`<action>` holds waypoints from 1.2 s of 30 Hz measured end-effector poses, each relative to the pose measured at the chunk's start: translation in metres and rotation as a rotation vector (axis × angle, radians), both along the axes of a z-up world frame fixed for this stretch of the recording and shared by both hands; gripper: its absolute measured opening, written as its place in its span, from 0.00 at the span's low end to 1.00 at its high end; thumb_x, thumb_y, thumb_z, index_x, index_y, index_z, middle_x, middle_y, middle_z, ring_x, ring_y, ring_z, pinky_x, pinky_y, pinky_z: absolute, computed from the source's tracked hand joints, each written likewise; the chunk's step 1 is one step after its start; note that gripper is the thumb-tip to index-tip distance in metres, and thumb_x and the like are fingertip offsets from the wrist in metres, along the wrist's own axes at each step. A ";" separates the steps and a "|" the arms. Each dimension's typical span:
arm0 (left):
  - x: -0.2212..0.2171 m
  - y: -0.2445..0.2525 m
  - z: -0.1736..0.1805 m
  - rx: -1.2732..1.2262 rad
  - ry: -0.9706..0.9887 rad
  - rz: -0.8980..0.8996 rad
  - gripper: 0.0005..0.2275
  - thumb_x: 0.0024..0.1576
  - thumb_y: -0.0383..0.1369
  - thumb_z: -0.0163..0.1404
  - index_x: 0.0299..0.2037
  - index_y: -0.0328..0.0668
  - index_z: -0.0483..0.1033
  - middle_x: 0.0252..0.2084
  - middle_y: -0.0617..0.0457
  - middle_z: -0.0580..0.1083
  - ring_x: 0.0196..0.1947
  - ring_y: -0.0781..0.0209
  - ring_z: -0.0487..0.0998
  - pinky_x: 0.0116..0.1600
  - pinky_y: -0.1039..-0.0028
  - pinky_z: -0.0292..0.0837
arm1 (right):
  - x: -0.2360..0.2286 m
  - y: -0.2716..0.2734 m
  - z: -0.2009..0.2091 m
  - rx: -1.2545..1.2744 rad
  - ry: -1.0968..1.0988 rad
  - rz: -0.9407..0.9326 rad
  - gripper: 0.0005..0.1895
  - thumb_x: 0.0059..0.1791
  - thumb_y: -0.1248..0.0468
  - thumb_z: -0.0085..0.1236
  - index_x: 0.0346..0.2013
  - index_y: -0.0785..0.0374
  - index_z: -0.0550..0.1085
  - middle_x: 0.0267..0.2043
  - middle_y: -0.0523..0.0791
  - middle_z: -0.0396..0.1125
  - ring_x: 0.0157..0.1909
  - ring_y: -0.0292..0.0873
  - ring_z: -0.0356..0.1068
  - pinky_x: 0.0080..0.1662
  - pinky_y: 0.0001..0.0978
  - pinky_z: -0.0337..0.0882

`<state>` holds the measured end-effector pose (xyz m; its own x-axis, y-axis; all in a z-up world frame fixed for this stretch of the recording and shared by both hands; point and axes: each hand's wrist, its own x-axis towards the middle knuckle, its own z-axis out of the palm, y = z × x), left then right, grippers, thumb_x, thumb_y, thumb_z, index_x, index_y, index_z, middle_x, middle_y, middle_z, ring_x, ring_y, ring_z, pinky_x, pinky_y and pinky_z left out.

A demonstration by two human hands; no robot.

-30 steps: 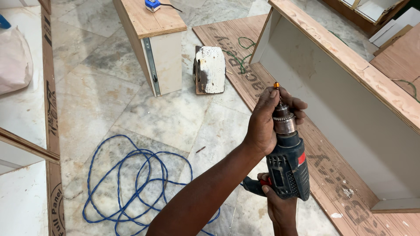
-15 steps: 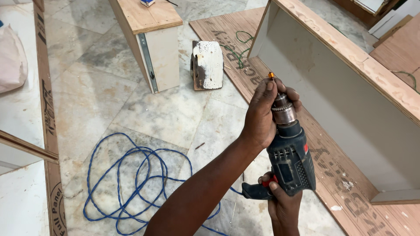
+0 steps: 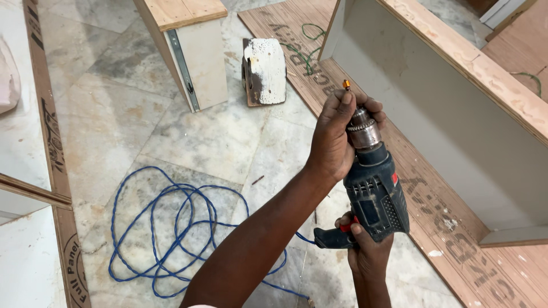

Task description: The person inserts a drill bit into a corded power drill, tightens the chuck, and then drills a hole into a wooden board placed on the floor. The person is sitting on the floor during the process.

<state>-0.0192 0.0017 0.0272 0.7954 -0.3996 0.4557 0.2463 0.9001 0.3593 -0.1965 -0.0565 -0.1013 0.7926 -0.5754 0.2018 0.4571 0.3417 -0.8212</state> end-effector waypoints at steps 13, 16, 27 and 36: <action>-0.006 0.006 0.006 -0.015 -0.017 -0.030 0.11 0.72 0.44 0.45 0.49 0.45 0.66 0.43 0.50 0.76 0.46 0.61 0.78 0.55 0.67 0.78 | 0.001 -0.003 -0.005 -0.011 -0.013 0.013 0.28 0.43 0.69 0.68 0.55 0.73 0.68 0.44 0.53 0.70 0.42 0.50 0.75 0.44 0.48 0.79; -0.005 0.006 0.004 -0.001 -0.024 -0.023 0.11 0.72 0.43 0.45 0.49 0.45 0.66 0.43 0.50 0.76 0.46 0.60 0.78 0.55 0.66 0.78 | 0.003 -0.003 -0.004 -0.009 -0.019 0.017 0.29 0.43 0.69 0.68 0.56 0.72 0.68 0.47 0.53 0.71 0.42 0.49 0.76 0.43 0.47 0.79; -0.002 0.006 0.004 0.005 -0.001 -0.005 0.10 0.73 0.41 0.41 0.51 0.45 0.66 0.45 0.49 0.75 0.48 0.60 0.78 0.57 0.64 0.77 | 0.002 0.003 0.003 -0.029 0.050 0.013 0.34 0.42 0.69 0.68 0.60 0.72 0.66 0.48 0.57 0.73 0.47 0.52 0.77 0.46 0.47 0.79; 0.004 0.012 0.009 0.006 -0.002 -0.052 0.16 0.70 0.47 0.48 0.48 0.41 0.67 0.41 0.47 0.76 0.44 0.57 0.80 0.51 0.65 0.80 | -0.007 0.008 0.003 -0.274 0.141 -0.104 0.23 0.44 0.72 0.68 0.51 0.76 0.72 0.42 0.55 0.74 0.47 0.53 0.79 0.53 0.49 0.79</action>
